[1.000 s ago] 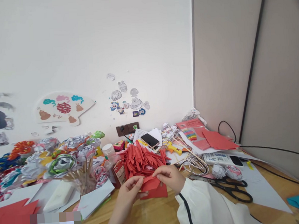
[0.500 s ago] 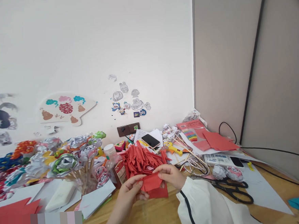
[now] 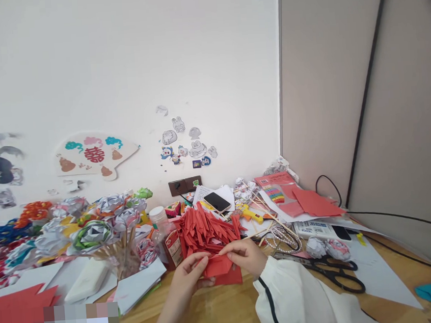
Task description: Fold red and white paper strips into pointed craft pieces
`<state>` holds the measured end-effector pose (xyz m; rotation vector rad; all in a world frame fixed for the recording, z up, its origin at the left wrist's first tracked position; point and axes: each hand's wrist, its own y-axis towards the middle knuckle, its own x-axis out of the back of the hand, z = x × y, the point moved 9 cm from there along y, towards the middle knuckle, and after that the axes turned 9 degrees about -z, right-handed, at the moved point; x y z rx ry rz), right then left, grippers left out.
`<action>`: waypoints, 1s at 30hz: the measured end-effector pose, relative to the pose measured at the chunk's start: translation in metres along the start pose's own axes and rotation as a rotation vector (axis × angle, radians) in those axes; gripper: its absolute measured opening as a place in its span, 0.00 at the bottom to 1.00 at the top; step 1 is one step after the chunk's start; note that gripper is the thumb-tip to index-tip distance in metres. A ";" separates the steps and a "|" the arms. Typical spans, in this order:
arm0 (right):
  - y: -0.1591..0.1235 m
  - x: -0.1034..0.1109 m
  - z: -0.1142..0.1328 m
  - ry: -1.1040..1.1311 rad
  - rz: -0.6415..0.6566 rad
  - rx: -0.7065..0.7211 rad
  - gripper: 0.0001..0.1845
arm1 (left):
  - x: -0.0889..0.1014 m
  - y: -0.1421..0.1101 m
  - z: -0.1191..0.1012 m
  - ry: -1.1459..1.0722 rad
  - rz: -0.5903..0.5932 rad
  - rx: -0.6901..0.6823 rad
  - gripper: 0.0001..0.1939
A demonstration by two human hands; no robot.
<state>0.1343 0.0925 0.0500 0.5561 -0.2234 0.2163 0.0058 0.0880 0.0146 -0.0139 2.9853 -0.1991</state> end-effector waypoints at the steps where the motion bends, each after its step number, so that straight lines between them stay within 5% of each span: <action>1: 0.000 0.000 0.001 -0.008 0.001 -0.003 0.13 | 0.001 0.000 0.000 0.022 -0.009 -0.012 0.17; 9: 0.000 -0.005 -0.012 -0.126 0.036 -0.045 0.14 | -0.002 -0.004 -0.014 0.238 -0.066 -0.215 0.15; 18: 0.002 -0.009 -0.038 -0.007 0.059 -0.169 0.16 | -0.003 0.003 0.001 0.089 -0.001 -0.099 0.17; 30: 0.002 -0.010 -0.030 0.013 0.060 -0.151 0.15 | -0.008 -0.001 0.002 0.095 -0.008 -0.085 0.16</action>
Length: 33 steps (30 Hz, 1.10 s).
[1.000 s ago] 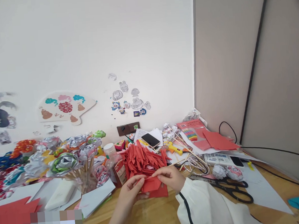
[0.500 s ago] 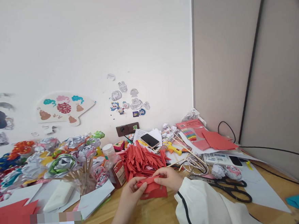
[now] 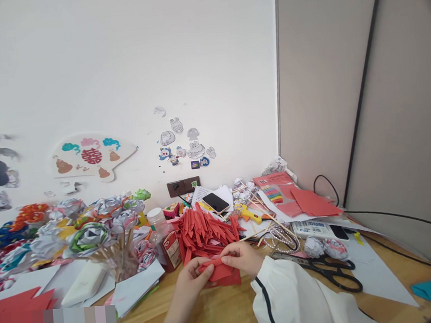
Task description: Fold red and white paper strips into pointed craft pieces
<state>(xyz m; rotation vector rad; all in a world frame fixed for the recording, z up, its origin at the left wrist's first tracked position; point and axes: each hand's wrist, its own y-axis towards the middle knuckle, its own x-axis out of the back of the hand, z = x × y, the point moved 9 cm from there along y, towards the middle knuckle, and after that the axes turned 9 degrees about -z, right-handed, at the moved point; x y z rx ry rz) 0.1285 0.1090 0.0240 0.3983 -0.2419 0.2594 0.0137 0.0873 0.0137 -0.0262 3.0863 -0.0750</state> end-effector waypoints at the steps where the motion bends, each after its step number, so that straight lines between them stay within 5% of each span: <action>1: 0.000 0.000 0.002 -0.007 -0.003 0.002 0.14 | -0.001 -0.001 0.001 0.012 0.009 0.012 0.16; 9: 0.001 0.001 0.002 -0.050 0.010 0.002 0.10 | -0.001 -0.001 0.007 0.145 0.014 0.043 0.16; 24: -0.005 -0.002 0.013 -0.207 -0.038 0.101 0.10 | -0.013 -0.009 -0.010 0.304 0.062 -0.129 0.13; 33: -0.001 0.003 0.011 -0.291 0.042 0.148 0.11 | -0.016 -0.011 -0.006 0.346 0.130 -0.141 0.15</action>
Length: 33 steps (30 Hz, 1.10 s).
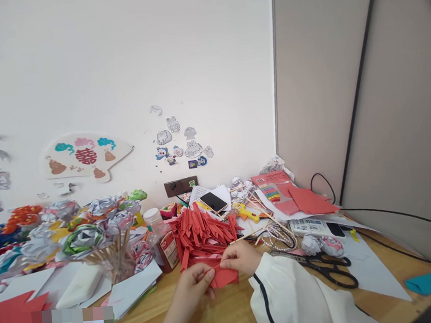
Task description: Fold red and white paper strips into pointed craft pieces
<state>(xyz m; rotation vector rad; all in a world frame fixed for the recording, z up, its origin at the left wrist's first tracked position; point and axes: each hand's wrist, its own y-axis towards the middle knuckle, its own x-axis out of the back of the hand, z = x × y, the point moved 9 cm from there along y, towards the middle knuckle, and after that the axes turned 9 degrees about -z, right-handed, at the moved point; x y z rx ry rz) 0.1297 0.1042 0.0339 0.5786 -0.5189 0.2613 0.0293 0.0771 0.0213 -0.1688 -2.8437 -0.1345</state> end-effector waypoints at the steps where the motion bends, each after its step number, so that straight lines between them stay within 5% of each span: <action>1: 0.000 0.001 -0.002 -0.016 0.006 0.002 0.12 | 0.000 0.000 0.002 -0.013 0.007 0.009 0.15; 9: 0.002 0.007 -0.018 0.096 0.087 -0.090 0.14 | 0.003 0.004 0.010 -0.018 0.039 0.038 0.15; 14: 0.002 0.007 -0.012 -0.048 0.044 0.000 0.10 | 0.005 0.003 0.003 0.145 0.028 -0.039 0.16; 20: -0.006 -0.014 0.002 -0.100 0.121 0.085 0.10 | -0.018 -0.012 -0.002 0.302 0.200 -0.095 0.20; 26: 0.000 0.000 -0.015 0.224 -0.096 -0.134 0.14 | 0.009 -0.003 -0.010 0.016 -0.090 -0.040 0.14; 33: -0.010 -0.044 -0.014 0.511 0.104 -0.287 0.18 | 0.028 0.015 0.023 -0.510 -0.271 0.067 0.12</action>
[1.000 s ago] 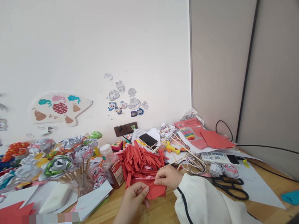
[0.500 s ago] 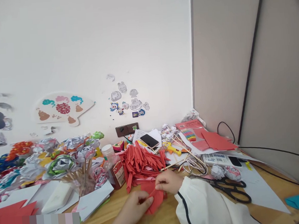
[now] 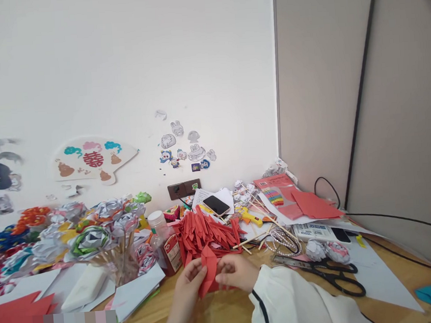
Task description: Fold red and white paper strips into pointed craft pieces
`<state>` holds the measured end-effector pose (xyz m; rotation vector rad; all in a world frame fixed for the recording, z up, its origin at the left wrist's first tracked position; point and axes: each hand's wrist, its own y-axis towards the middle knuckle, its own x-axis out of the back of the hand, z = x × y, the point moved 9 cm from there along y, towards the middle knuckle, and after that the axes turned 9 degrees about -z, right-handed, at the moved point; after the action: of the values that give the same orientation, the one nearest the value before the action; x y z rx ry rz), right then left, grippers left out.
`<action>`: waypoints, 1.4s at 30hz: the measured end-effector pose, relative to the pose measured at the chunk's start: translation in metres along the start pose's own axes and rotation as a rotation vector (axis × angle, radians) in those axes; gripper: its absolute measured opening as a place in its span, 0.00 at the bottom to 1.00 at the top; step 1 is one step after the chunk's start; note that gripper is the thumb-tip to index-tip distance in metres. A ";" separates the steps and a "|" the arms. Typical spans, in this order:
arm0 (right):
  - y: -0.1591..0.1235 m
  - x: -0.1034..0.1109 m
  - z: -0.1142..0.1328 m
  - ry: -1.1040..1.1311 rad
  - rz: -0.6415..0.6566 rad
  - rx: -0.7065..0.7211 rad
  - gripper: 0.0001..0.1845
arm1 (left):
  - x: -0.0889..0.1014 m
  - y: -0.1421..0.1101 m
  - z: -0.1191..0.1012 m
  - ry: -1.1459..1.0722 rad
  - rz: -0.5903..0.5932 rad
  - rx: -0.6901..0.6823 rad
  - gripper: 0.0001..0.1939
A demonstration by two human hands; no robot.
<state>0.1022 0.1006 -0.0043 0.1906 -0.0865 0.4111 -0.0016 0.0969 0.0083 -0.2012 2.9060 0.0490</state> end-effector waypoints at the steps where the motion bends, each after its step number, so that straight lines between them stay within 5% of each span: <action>1: -0.001 -0.005 0.003 0.009 0.000 0.025 0.18 | 0.003 0.001 0.003 -0.043 -0.027 0.007 0.13; 6: -0.003 -0.006 0.012 -0.002 -0.127 0.125 0.16 | 0.003 -0.008 0.009 -0.198 -0.112 0.061 0.09; 10: 0.001 -0.002 0.007 0.080 -0.151 0.089 0.16 | -0.006 -0.012 0.006 -0.251 -0.051 0.096 0.09; 16: 0.005 0.009 0.007 0.071 -0.063 0.035 0.19 | 0.003 -0.006 -0.009 0.031 -0.094 0.009 0.15; 20: 0.002 0.011 0.007 0.021 0.047 -0.020 0.23 | -0.001 -0.005 -0.018 0.161 0.012 -0.029 0.14; 25: 0.000 0.013 0.016 0.024 0.098 0.048 0.24 | -0.005 -0.001 -0.007 0.171 0.148 0.027 0.14; 31: 0.002 0.014 0.019 0.137 0.103 0.085 0.21 | 0.000 0.003 0.003 0.094 0.150 0.094 0.21; 42: 0.004 0.025 0.018 0.132 -0.080 0.120 0.20 | -0.009 -0.008 -0.010 0.024 0.146 0.080 0.15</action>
<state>0.1221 0.1102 0.0170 0.2840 0.0761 0.3488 0.0059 0.0901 0.0194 0.0249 2.9349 -0.0451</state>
